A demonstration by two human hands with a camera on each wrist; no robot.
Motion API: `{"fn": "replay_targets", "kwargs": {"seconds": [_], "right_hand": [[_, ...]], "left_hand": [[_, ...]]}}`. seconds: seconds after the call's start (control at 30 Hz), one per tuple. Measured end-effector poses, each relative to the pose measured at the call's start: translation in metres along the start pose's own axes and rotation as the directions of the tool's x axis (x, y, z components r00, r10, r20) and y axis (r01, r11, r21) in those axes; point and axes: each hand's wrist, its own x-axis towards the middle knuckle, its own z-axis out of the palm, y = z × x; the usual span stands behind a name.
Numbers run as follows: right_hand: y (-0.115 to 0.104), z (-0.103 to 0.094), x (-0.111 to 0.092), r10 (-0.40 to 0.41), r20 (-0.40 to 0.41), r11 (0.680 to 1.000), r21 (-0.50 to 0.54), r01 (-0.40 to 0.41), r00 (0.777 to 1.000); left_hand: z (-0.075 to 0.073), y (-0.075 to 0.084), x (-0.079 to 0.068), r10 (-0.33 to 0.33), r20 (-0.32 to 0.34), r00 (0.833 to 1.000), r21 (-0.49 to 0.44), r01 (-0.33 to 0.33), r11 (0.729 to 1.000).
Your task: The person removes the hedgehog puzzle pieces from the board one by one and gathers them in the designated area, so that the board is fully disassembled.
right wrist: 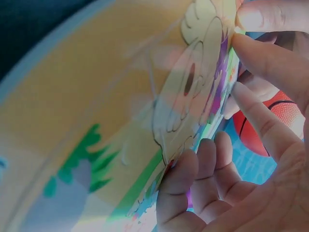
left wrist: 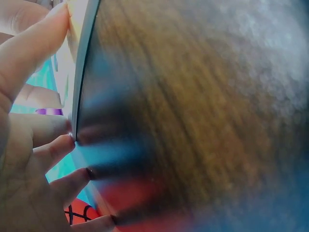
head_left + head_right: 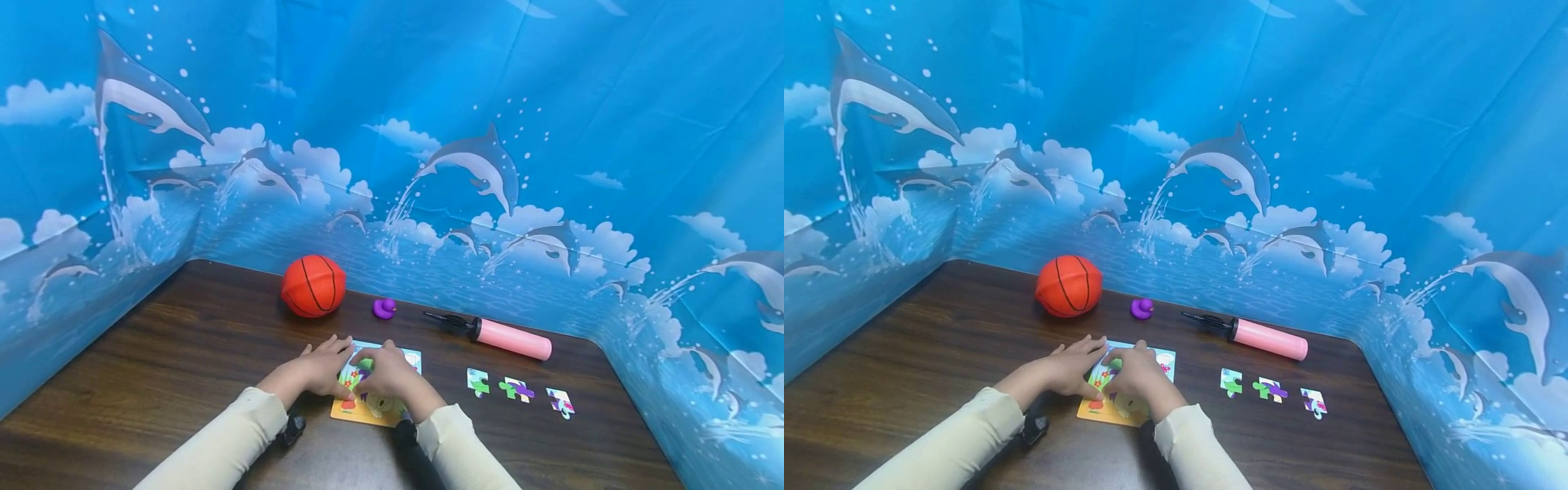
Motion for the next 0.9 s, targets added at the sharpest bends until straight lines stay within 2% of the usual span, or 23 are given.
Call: {"fn": "replay_targets", "kwargs": {"seconds": [0.23, 0.43, 0.7, 0.8, 0.9], "right_hand": [[0.002, -0.001, -0.003, -0.018, -0.025, 0.996, 0.082, 0.02, 1.0], [0.006, -0.004, -0.005, -0.075, -0.03, 0.967, 0.243, 0.08, 0.997], [0.008, -0.004, -0.007, -0.061, -0.053, 0.882, 0.465, 0.079, 0.997], [0.01, -0.004, -0.006, -0.026, -0.082, 0.835, 0.546, 0.067, 0.996], [0.014, -0.005, -0.006, 0.031, -0.088, 0.767, 0.641, 0.032, 0.996]], "left_hand": [[-0.002, 0.0, -0.001, -0.005, 0.006, 1.0, -0.011, 0.005, 1.0], [-0.001, 0.0, -0.001, -0.012, 0.001, 1.0, 0.006, 0.012, 1.0], [-0.001, 0.0, -0.001, -0.016, -0.009, 1.0, 0.016, 0.016, 1.0], [0.0, 0.001, -0.001, -0.019, -0.01, 1.0, 0.018, 0.019, 1.0], [0.001, 0.001, -0.001, -0.024, -0.006, 1.0, 0.019, 0.024, 1.0]]}}
